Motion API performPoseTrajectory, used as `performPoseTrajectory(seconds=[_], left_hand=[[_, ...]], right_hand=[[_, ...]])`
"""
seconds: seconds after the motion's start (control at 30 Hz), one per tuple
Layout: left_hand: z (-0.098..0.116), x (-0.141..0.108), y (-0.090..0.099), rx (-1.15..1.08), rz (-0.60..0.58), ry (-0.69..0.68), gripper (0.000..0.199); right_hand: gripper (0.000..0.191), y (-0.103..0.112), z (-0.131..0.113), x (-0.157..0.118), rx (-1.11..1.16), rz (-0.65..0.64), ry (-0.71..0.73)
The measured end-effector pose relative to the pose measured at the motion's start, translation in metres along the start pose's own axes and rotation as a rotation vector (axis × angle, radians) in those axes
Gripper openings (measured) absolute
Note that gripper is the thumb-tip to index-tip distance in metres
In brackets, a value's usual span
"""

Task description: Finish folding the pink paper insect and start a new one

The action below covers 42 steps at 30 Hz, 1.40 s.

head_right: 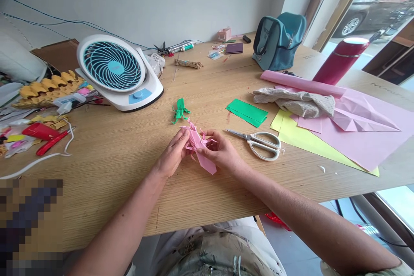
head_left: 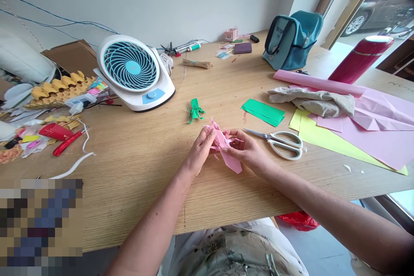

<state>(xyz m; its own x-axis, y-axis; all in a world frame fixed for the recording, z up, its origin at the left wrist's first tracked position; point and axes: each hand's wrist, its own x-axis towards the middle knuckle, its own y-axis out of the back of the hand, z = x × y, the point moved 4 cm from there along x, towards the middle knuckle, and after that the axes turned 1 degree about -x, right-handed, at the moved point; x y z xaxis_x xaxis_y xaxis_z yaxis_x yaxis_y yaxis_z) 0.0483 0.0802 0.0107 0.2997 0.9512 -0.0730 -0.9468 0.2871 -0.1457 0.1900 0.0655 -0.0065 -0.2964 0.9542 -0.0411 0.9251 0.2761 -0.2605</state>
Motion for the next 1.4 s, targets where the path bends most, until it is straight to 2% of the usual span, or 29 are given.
performPoseTrajectory(seconds=[0.1,0.27,0.5,0.6,0.8,0.9,1.07,1.3,1.4], left_hand=[[-0.002,-0.001,0.002,-0.023,-0.044,0.079,0.047],[-0.005,-0.002,0.004,-0.018,-0.036,0.133,0.044],[-0.005,0.0,0.0,0.098,-0.065,0.055,0.045],[-0.004,0.001,0.0,0.174,-0.072,-0.009,0.042],[-0.003,0.001,-0.001,0.276,-0.099,-0.052,0.039],[-0.002,0.0,-0.001,0.208,-0.103,-0.004,0.046],[-0.005,-0.002,0.002,-0.055,-0.086,0.181,0.062],[-0.007,-0.002,0.004,-0.153,-0.106,0.224,0.045],[-0.008,-0.002,0.004,-0.212,-0.103,0.262,0.045]], right_hand=[[0.051,0.003,-0.002,0.001,0.038,0.055,0.019],[0.053,0.006,-0.002,0.002,0.069,0.09,0.017],[0.053,0.006,-0.002,0.003,0.063,0.09,0.012],[0.05,0.006,-0.005,0.002,0.023,0.11,0.002],[0.046,0.009,-0.003,0.001,-0.052,0.139,-0.033],[0.046,0.01,0.0,0.003,0.006,0.132,-0.044],[0.046,0.01,0.0,0.002,0.095,0.155,-0.099],[0.044,0.01,-0.002,0.0,0.079,0.159,-0.09],[0.042,0.012,0.0,0.001,0.067,0.156,-0.091]])
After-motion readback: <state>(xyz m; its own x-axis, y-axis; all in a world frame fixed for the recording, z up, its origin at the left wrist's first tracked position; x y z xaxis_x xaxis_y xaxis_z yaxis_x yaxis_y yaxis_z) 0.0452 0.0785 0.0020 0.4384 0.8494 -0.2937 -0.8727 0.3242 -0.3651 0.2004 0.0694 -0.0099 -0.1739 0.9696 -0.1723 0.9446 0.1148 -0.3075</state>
